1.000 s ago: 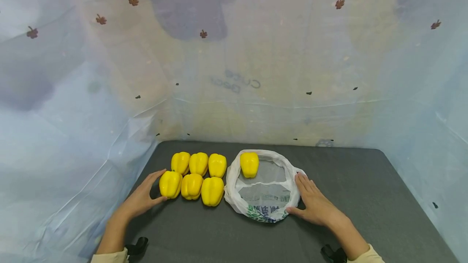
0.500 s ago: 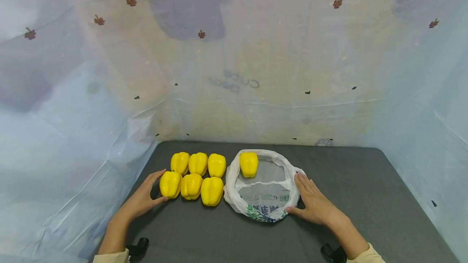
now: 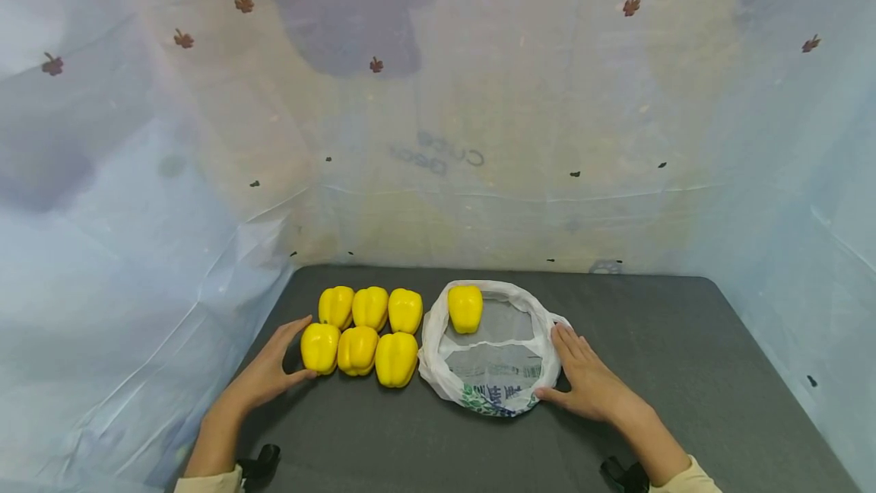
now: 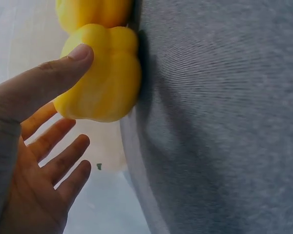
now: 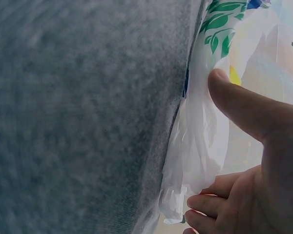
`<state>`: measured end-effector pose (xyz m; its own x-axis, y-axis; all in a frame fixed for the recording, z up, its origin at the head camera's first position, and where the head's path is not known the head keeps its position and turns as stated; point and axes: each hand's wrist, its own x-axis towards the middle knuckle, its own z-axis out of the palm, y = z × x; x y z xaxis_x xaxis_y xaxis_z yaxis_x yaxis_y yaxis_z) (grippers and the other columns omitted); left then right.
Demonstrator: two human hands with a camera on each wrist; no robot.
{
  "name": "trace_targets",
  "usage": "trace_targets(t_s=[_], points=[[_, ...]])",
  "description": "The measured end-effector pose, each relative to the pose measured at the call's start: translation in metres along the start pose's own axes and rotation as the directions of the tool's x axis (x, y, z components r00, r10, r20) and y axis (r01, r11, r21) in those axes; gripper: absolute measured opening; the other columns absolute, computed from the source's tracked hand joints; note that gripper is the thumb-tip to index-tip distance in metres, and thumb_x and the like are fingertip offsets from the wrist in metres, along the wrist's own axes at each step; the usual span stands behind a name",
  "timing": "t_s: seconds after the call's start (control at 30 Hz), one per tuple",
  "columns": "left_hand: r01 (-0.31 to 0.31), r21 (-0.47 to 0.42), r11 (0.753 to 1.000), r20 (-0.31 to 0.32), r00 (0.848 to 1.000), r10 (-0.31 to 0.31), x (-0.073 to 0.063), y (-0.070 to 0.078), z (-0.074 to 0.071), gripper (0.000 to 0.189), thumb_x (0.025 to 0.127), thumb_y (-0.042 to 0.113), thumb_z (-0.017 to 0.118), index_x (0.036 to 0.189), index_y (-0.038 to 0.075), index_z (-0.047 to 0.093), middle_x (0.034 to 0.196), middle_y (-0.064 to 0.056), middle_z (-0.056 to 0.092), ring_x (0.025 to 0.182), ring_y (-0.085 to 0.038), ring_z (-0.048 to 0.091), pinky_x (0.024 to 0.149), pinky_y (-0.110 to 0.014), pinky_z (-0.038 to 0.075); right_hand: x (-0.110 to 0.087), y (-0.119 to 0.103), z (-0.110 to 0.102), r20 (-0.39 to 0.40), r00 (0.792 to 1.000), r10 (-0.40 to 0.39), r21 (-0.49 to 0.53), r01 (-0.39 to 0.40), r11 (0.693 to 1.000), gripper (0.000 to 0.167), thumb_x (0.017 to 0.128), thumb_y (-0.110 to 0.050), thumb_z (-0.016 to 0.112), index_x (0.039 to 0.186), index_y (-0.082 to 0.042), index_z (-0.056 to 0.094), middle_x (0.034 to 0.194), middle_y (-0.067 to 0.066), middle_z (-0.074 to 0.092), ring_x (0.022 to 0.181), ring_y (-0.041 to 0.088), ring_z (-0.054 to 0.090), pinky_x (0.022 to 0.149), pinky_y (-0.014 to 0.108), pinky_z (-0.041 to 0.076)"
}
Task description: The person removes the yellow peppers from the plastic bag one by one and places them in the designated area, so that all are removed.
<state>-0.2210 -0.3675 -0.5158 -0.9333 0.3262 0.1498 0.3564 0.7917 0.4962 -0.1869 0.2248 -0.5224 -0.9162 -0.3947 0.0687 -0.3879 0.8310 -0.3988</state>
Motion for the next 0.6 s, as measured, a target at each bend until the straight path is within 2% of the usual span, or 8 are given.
trace_targets(t_s=[0.2, 0.43, 0.6], points=[[-0.016, 0.022, 1.000, -0.016, 1.000, 0.016, 0.004, 0.010, -0.002, 0.090, 0.094, 0.032, 0.087, 0.163, 0.002, 0.039, 0.163, -0.026, 0.038, 0.146, -0.052, 0.040, 0.111, -0.076, 0.040, 0.000, -0.001, 0.000, 0.001, 1.000, 0.004, 0.005, -0.004, 1.000, 0.115, 0.091, -0.054, 0.083, 0.164, 0.013, 0.026, 0.172, 0.032, 0.025, 0.160, 0.050, 0.022, 0.127, 0.068, 0.022], [-0.032, 0.060, 0.998, -0.033, 0.999, 0.034, 0.016, 0.040, -0.003, 0.077, 0.100, 0.033, 0.079, 0.161, 0.000, 0.044, 0.163, -0.026, 0.040, 0.147, -0.052, 0.040, 0.113, -0.075, 0.039, -0.001, -0.001, -0.001, -0.006, 1.000, 0.003, 0.016, -0.003, 1.000, 0.115, 0.090, -0.054, 0.083, 0.164, 0.014, 0.026, 0.172, 0.032, 0.024, 0.160, 0.050, 0.021, 0.126, 0.068, 0.022], [-0.028, 0.087, 0.996, -0.050, 0.998, 0.032, 0.025, 0.055, -0.002, 0.074, 0.102, 0.034, 0.077, 0.161, 0.003, 0.044, 0.163, -0.023, 0.041, 0.149, -0.049, 0.040, 0.116, -0.072, 0.038, 0.000, 0.000, 0.000, -0.005, 1.000, -0.001, 0.009, 0.001, 1.000, 0.115, 0.091, -0.056, 0.082, 0.164, 0.013, 0.025, 0.172, 0.031, 0.024, 0.160, 0.050, 0.021, 0.127, 0.068, 0.023]])
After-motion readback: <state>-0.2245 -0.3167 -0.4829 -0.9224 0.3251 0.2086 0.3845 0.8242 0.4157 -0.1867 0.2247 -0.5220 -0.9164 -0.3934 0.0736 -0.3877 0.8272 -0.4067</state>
